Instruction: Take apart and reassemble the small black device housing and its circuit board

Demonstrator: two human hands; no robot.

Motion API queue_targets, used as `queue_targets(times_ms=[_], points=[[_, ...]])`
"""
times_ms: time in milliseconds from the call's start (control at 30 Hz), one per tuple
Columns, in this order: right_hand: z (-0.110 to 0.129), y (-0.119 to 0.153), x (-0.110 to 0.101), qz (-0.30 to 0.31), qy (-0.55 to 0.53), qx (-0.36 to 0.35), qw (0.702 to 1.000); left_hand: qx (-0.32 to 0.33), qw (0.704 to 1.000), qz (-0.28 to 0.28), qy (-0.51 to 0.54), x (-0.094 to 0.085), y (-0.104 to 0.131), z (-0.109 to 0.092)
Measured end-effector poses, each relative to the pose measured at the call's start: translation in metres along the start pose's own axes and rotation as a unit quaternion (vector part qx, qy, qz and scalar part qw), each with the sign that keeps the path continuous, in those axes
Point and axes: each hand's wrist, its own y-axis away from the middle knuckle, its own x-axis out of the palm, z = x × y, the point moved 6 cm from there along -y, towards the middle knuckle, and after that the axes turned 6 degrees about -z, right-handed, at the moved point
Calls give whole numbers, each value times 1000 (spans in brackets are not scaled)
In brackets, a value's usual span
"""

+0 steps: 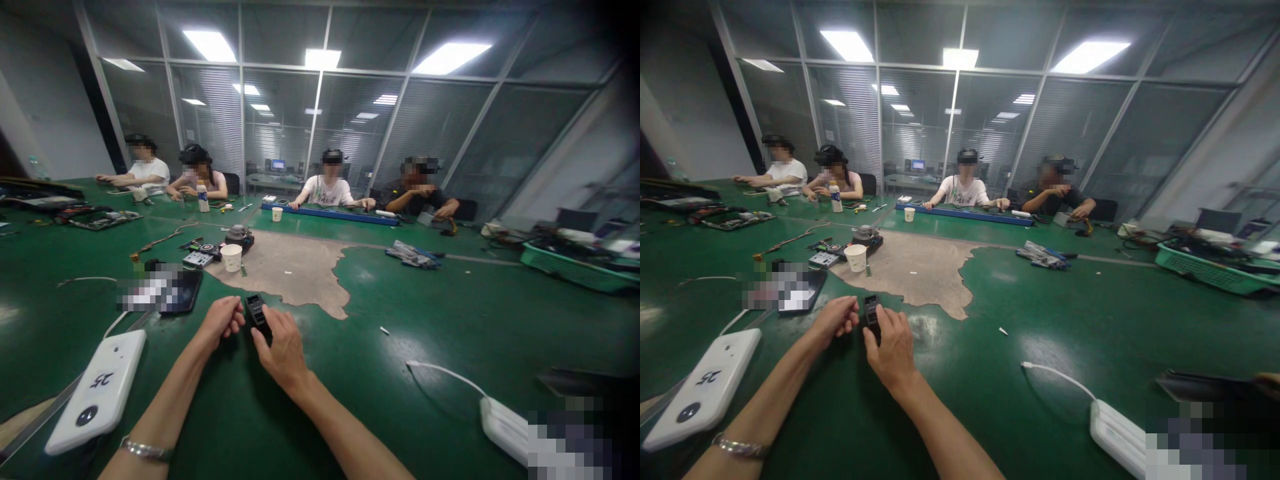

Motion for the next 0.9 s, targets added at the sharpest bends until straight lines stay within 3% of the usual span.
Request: queue_targets(times_ms=[300, 500, 733, 900], points=[[-1, 13, 2, 5, 12, 20, 1000, 5, 1000, -7, 4, -3, -3, 3], [-7, 16, 6, 20, -19, 33, 999, 10, 996, -13, -93, 0, -5, 8], [-12, 8, -22, -68, -91, 43, 993, -3, 994, 5, -112, 4, -2, 8], [-42, 1, -44, -129, -47, 100, 985, -3, 992, 16, -122, 5, -2, 8]])
